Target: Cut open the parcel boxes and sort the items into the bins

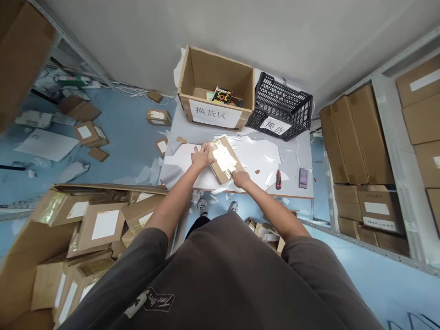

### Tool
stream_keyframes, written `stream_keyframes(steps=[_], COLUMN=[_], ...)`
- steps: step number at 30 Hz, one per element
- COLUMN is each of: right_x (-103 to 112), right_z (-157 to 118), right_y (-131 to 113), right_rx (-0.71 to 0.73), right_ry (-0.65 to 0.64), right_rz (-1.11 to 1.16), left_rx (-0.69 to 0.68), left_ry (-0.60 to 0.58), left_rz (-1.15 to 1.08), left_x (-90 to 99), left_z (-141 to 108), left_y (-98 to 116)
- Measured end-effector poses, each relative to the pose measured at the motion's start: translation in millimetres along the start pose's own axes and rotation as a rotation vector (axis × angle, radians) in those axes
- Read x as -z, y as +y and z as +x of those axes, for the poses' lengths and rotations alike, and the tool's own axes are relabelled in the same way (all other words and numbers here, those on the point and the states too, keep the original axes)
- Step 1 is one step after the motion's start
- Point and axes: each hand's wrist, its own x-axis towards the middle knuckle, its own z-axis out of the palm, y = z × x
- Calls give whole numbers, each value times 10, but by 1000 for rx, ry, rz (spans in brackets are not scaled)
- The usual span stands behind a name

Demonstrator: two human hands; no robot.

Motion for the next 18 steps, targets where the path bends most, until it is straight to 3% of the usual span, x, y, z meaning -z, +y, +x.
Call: stream_keyframes(steps=[4, 11, 13, 16, 18], right_x=[-247, -205, -236, -337, -407], right_z=[-255, -167, -172, -228, -287], right_y=[33, 54, 76, 88, 99], right_rx=[-46, -41, -41, -33, -29], right_ry=[42, -10, 17, 67, 86], right_rz=[30, 106, 134, 157, 165], left_rx=[16, -15, -184, -574, -704], left_ry=[-12, 84, 84, -128, -236], left_rz=[2, 126, 173, 225, 268], left_x=[-27, -30, -21, -42, -80], left_z=[63, 40, -41, -209, -314], left_y=[13, 126, 219, 346, 404])
